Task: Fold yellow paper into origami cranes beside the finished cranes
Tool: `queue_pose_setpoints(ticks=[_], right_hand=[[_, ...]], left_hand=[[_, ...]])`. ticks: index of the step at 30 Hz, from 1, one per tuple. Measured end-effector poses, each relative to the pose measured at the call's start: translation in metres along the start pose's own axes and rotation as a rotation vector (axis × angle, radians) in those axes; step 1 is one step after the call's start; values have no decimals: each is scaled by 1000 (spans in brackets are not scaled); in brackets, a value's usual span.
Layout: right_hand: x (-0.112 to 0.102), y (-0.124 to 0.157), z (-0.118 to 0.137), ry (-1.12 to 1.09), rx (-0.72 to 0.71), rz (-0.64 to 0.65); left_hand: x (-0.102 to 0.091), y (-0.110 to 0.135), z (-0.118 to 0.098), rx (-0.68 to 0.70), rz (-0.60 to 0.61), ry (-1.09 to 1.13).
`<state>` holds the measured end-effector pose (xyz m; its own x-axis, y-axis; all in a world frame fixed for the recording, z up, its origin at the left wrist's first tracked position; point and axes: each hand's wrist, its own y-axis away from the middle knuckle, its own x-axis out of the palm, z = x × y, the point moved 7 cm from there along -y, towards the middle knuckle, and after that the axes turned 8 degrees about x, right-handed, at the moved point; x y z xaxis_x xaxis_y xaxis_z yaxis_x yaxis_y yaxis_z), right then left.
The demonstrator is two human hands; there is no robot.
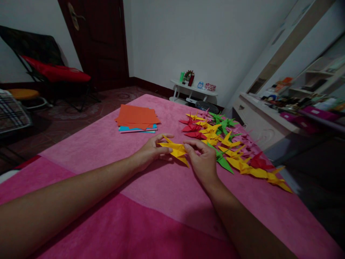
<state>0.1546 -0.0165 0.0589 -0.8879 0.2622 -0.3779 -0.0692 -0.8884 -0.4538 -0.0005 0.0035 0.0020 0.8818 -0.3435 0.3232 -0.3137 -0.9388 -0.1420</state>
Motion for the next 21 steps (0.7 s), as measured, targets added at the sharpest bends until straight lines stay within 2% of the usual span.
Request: queue_pose_setpoints(ticks=[2,4,7,9,12,16,21], right_hand=[[1,1,3,30,-44,16],[3,2,4,59,-77,42],[7,3,3,71,-86,95],[11,4,2,50,-78,132],[12,4,0,1,-47,139],[9,1,-6,-81,20,121],[7,0,-2,-9,-62,110]], left_hand=[[-4,-1,-5,91,-21,-183],[-6,-1,-17,241,-40,-444],[0,4,-38,514,-40,-846],[5,7,-46,621,-26,-1004],[4,7,-46,632,-30,-1026],[-5,0,-36,516,-34,-923],[-11,-4,-28,453,-15,-863]])
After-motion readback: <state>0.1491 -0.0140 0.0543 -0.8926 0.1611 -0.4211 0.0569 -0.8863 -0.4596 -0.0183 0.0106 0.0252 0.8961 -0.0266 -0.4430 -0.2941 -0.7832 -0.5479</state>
